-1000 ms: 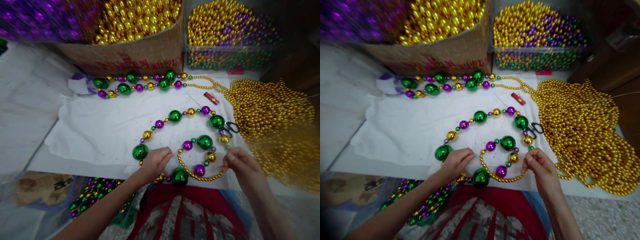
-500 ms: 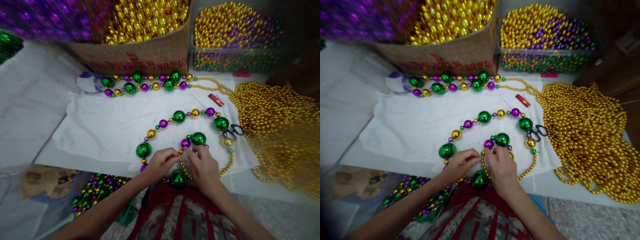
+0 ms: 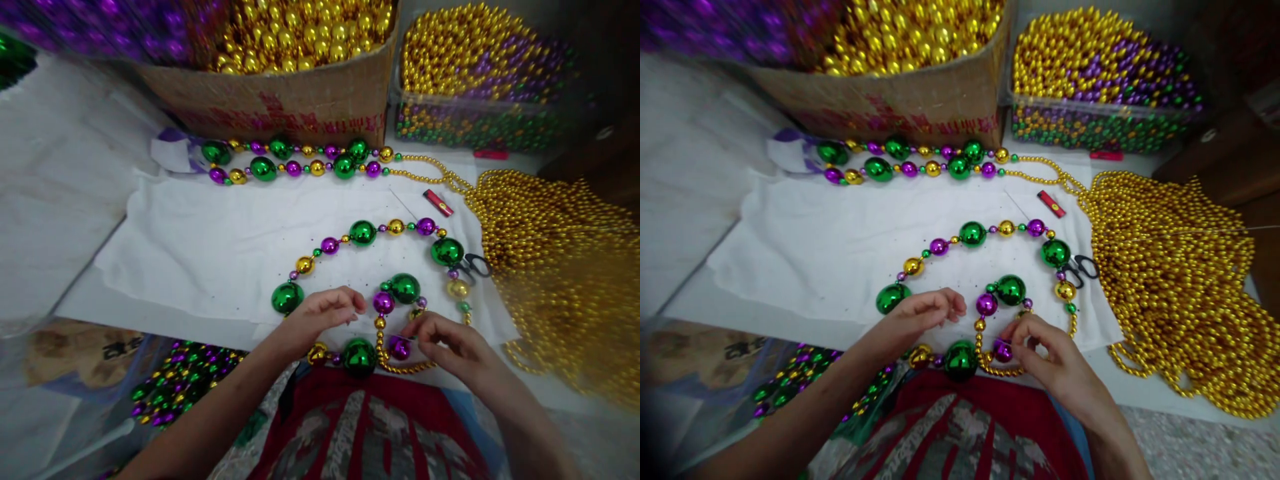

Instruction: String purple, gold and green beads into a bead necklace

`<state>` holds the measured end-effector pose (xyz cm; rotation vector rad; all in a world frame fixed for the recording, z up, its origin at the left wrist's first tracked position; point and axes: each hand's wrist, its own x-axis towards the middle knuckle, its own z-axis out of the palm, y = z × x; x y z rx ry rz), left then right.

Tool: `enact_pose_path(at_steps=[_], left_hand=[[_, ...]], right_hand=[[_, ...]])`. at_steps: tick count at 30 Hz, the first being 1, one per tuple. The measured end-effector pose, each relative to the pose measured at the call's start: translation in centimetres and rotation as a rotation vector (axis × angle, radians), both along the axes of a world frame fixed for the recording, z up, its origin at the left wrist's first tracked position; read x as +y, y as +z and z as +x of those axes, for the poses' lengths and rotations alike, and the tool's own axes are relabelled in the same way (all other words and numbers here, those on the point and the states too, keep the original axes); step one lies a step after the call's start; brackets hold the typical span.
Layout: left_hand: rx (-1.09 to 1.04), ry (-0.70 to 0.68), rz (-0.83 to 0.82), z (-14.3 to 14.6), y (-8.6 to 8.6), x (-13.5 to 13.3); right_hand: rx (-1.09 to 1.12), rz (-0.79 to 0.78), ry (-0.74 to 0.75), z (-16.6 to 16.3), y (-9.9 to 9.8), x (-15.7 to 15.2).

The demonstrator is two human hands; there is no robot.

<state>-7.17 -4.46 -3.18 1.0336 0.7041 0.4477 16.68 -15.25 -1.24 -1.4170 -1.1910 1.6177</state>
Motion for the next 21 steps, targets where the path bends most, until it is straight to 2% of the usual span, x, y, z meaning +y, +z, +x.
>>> enact_pose_path(at_steps=[2,5,8,10,13,17,19,21], left_hand=[[-0.226,0.102,-0.235,1.0,-0.3,-0.6],[-0.498,0.223,-0.526,2.7,-0.8,-1.4],[-0.599,0.296,-0.643,3.9,-1.1,-1.8],[-0.61,0.305,-0.653,4.3,-1.0,-1.9],[-0.595,0.284,-0.646,4.5,-0.9,-2.0],[-0.564,0.289,-0.651,4.7,-0.9,-2.2],[-0.548,0.312,-0.66,4.8,-1.0,-2.2],[-0.523,0.319,-0.677,4.8,-1.1,-2.2]], right_hand=[[0.308,-0.067,-0.125,0.4,0.0,-0.5],[0.718,-0.035,-0.364,-0.1,-0.6,-0.7],[0.88,0.03,-0.528,-1.2,-1.0,-0.4],[0.81,0.031,-0.558,-1.8,-1.2,-0.1],[0.459,-0.001,-0.513,-2.3,-1.3,0.2],[-0.124,0.038,-0.267,-2.6,-1.4,0.2],[-0.238,0.029,-0.108,-2.7,-1.5,0.0],[-0.25,0.022,-0.007,-2.7,-1.6,-0.3]])
